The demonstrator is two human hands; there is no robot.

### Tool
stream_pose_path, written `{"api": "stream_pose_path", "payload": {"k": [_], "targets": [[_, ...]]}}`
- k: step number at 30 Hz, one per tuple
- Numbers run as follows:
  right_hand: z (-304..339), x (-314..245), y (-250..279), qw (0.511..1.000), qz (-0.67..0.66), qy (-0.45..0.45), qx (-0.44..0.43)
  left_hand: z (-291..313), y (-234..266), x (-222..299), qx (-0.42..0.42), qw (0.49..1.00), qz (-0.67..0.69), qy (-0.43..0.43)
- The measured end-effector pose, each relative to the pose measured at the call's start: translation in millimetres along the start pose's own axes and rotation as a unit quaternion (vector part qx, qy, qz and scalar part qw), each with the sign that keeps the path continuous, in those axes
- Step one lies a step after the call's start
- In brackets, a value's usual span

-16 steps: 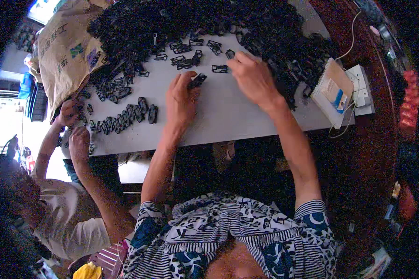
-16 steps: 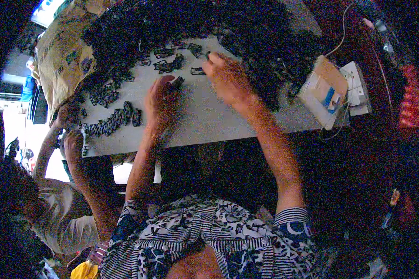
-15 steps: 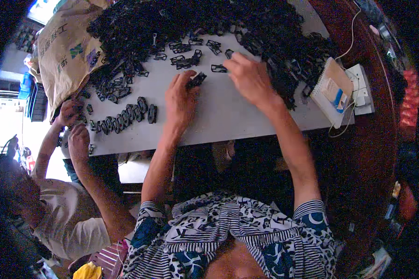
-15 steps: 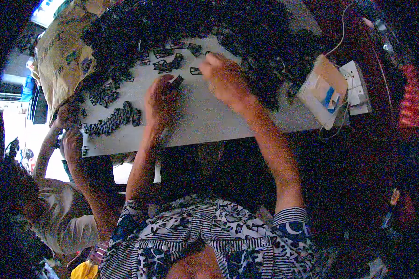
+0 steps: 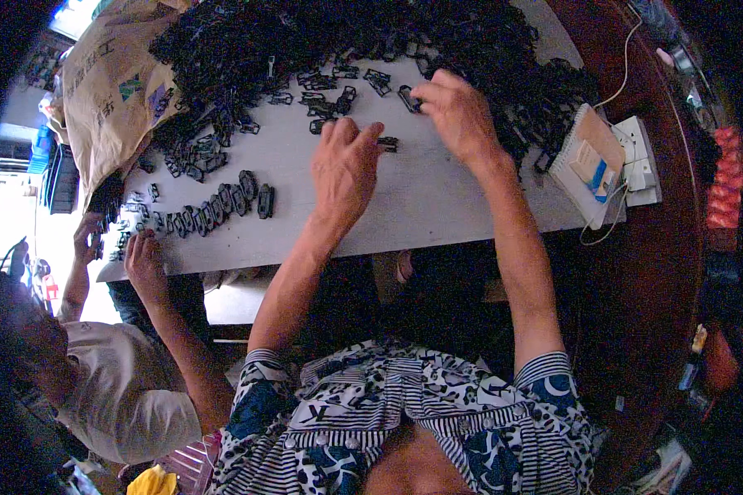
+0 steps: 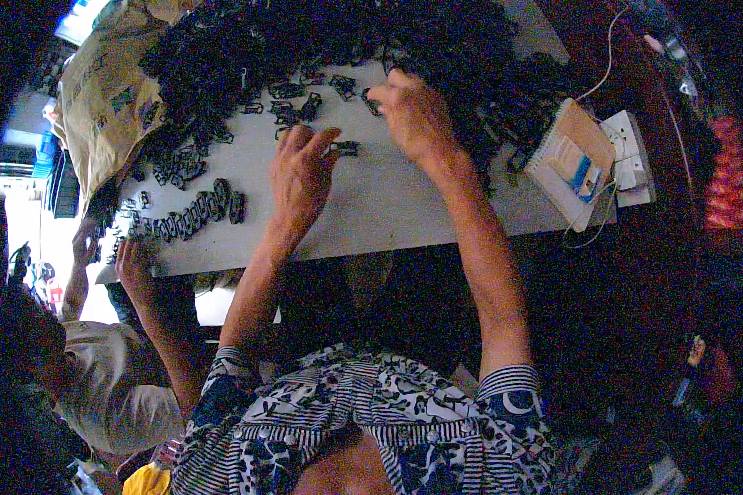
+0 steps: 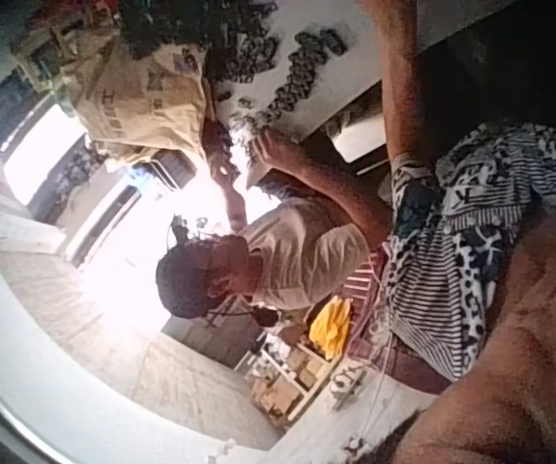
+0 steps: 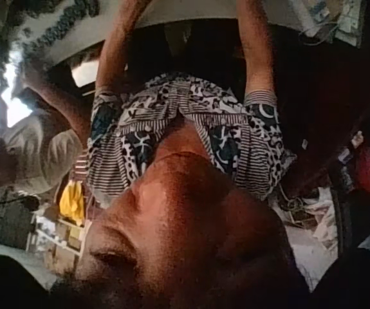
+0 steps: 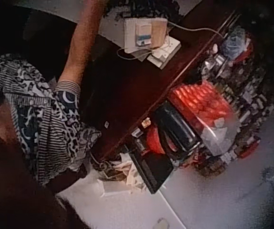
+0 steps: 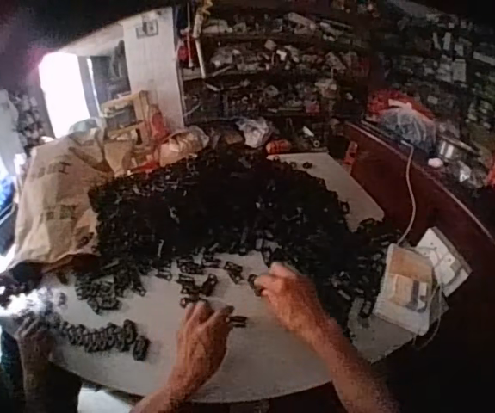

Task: The person assembles plastic clips by hand, taking components from a pile on the table, snapping the pieces together, and stacking the completed clips in rows on the table.

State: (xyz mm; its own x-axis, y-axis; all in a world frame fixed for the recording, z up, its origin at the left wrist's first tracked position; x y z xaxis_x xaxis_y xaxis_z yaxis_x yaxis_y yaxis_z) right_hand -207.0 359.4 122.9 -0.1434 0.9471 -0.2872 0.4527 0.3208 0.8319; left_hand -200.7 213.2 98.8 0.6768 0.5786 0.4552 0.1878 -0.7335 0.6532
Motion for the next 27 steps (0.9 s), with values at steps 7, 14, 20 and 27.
{"api": "stream_pose_path", "payload": {"k": [7, 14, 20, 27], "targets": [[-8.3, -20.0, -20.0, 0.987, -0.035, 0.156, -0.004, 9.7, -30.0, 7.0, -0.081, 0.996, 0.024, 0.005], [13.4, -23.8, -29.5, 0.988, 0.038, 0.126, -0.078, 24.3, -14.5, 9.4, -0.138, 0.986, 0.075, -0.049], [28.8, -33.1, -12.0, 0.992, 0.014, 0.119, -0.046, 31.3, 18.4, -0.7, -0.049, 0.986, 0.162, -0.008], [44.0, -24.8, -10.3, 0.997, -0.072, 0.016, -0.031, 35.9, 7.9, -23.8, -0.032, 0.990, 0.119, 0.066]]}}
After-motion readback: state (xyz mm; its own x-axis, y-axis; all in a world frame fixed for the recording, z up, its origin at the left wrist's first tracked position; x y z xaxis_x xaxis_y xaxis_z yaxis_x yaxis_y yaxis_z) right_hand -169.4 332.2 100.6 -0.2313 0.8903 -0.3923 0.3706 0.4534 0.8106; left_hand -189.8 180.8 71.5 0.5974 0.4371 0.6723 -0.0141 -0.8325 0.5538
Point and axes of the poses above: each hand's wrist, its own z-axis away from the middle knuckle, its own y-axis out of the back of the hand, x = y × z, the point moved 10 cm from there along -z, towards the middle knuckle, and after that the axes turned 8 degrees about x, right-handed, at the moved point
